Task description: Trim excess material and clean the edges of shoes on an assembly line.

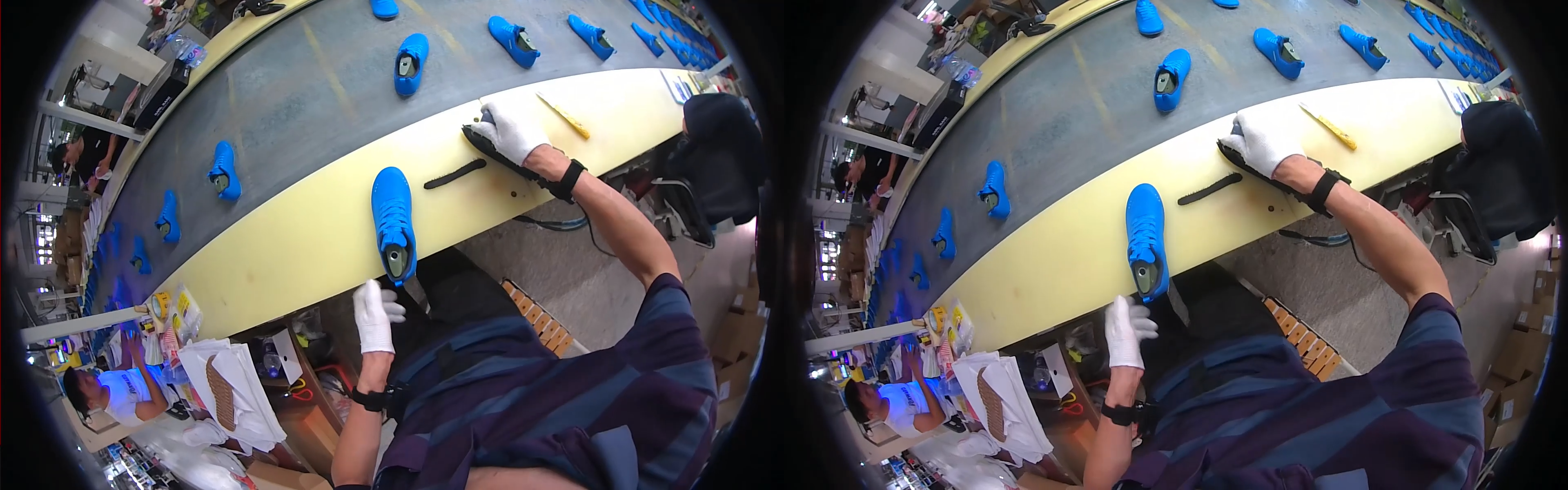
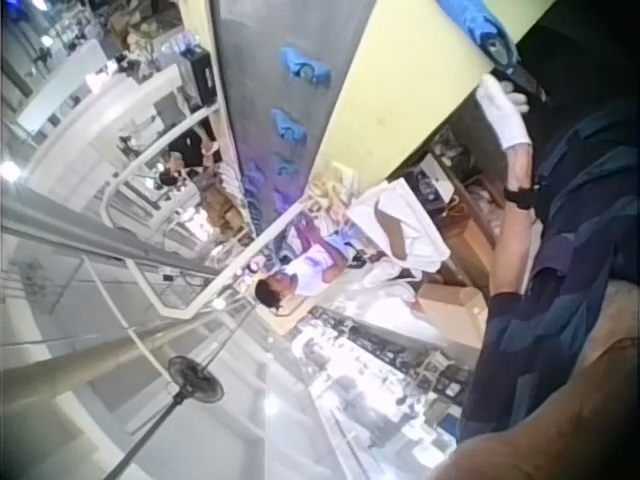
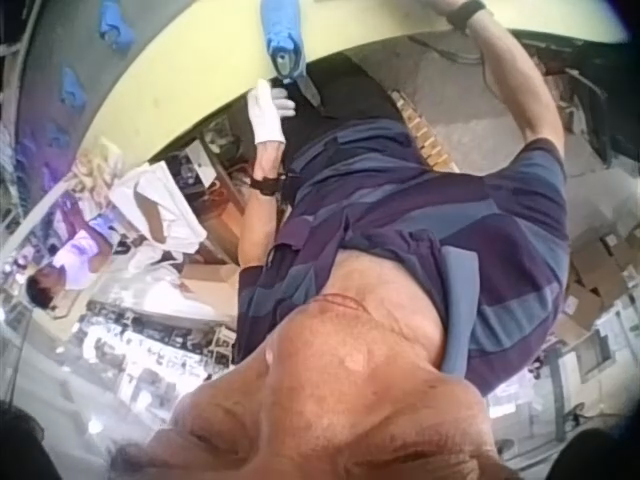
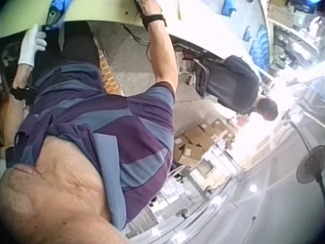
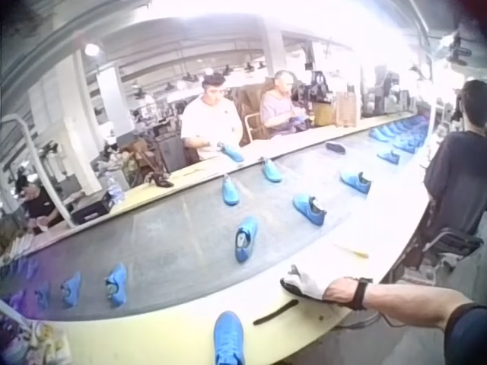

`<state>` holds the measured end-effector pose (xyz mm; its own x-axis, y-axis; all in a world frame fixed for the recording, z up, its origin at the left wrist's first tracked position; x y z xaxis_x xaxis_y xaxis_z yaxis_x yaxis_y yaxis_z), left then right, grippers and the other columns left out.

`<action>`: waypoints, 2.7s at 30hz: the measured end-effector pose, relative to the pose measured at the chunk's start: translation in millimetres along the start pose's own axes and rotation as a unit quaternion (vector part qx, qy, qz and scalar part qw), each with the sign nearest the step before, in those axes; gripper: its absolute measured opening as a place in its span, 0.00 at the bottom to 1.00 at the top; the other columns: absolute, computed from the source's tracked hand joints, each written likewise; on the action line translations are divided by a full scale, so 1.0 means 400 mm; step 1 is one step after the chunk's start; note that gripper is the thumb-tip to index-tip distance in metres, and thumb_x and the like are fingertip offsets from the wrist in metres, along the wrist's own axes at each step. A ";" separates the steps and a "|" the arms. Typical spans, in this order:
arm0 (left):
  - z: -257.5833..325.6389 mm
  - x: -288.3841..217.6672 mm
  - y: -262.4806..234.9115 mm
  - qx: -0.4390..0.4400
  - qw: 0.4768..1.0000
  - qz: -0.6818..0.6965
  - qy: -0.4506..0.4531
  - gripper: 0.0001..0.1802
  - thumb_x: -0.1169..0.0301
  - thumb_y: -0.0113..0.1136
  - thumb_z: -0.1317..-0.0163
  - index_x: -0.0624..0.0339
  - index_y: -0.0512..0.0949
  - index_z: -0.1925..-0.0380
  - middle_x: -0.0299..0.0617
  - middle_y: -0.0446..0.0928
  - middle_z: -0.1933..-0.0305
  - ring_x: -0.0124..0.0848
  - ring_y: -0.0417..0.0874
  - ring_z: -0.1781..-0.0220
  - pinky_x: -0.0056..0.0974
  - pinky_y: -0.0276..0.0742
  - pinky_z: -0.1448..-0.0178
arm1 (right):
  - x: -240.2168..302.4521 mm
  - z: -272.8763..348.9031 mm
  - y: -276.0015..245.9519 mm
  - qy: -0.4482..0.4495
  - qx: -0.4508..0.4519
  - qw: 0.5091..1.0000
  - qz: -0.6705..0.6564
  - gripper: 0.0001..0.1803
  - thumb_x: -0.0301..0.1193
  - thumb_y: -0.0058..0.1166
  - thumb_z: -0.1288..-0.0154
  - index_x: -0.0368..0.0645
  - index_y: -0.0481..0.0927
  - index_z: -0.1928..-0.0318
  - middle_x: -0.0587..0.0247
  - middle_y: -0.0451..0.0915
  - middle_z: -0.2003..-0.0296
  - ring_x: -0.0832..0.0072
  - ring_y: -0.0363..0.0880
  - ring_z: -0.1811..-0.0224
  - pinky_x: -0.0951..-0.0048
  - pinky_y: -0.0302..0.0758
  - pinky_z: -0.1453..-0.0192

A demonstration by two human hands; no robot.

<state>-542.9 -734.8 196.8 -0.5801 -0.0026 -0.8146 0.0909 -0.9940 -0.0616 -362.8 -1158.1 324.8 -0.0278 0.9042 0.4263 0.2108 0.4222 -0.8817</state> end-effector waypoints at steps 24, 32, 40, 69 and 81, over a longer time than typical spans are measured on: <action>-0.098 -0.333 0.192 -0.018 0.824 -0.422 0.378 0.38 0.64 0.61 0.29 0.68 0.60 0.23 0.69 0.77 0.34 0.65 0.82 0.37 0.59 0.81 0.35 | -1.007 0.060 0.118 0.247 0.092 0.964 0.038 0.32 0.52 0.63 0.29 0.31 0.85 0.46 0.45 0.89 0.59 0.55 0.88 0.59 0.53 0.82 0.54; -0.055 -0.342 0.197 -0.061 0.795 -0.384 0.465 0.32 0.67 0.64 0.31 0.68 0.67 0.31 0.66 0.79 0.42 0.61 0.85 0.45 0.57 0.83 0.41 | -0.701 0.056 -0.103 0.311 0.003 0.934 -0.174 0.22 0.43 0.65 0.27 0.35 0.82 0.50 0.62 0.79 0.74 0.78 0.73 0.84 0.70 0.70 0.82; -0.045 -0.349 0.182 -0.047 0.794 -0.347 0.497 0.30 0.71 0.60 0.34 0.66 0.69 0.32 0.64 0.79 0.44 0.61 0.85 0.46 0.56 0.83 0.42 | 0.266 0.082 -0.113 -0.102 0.202 0.954 -0.197 0.22 0.33 0.68 0.30 0.44 0.84 0.38 0.59 0.89 0.63 0.70 0.87 0.66 0.66 0.84 0.58; -0.040 -0.351 0.200 -0.003 0.779 -0.346 0.522 0.38 0.69 0.63 0.41 0.72 0.65 0.31 0.63 0.74 0.38 0.60 0.82 0.44 0.56 0.81 0.40 | 0.638 0.112 0.167 -0.191 0.486 0.807 0.274 0.12 0.32 0.66 0.37 0.46 0.92 0.54 0.49 0.91 0.62 0.52 0.92 0.57 0.55 0.86 0.54; -0.052 -0.300 0.218 0.043 0.756 -0.436 0.486 0.33 0.67 0.64 0.40 0.74 0.71 0.37 0.62 0.77 0.43 0.58 0.83 0.45 0.55 0.81 0.39 | 0.656 0.134 0.357 -0.239 0.498 0.794 0.253 0.19 0.35 0.69 0.38 0.42 0.90 0.48 0.52 0.91 0.52 0.55 0.91 0.51 0.52 0.84 0.49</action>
<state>-448.6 -819.0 277.2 0.4827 0.6993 -0.5272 -0.0601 -0.5741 -0.8166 -392.2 -857.2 300.1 -0.6046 0.7949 0.0507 -0.5580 -0.3773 -0.7392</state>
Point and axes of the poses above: each hand's wrist, its own z-axis away from the middle knuckle, its own y-axis out of the palm, x = y × z, the point moved 10 cm from there along -z, towards the middle knuckle
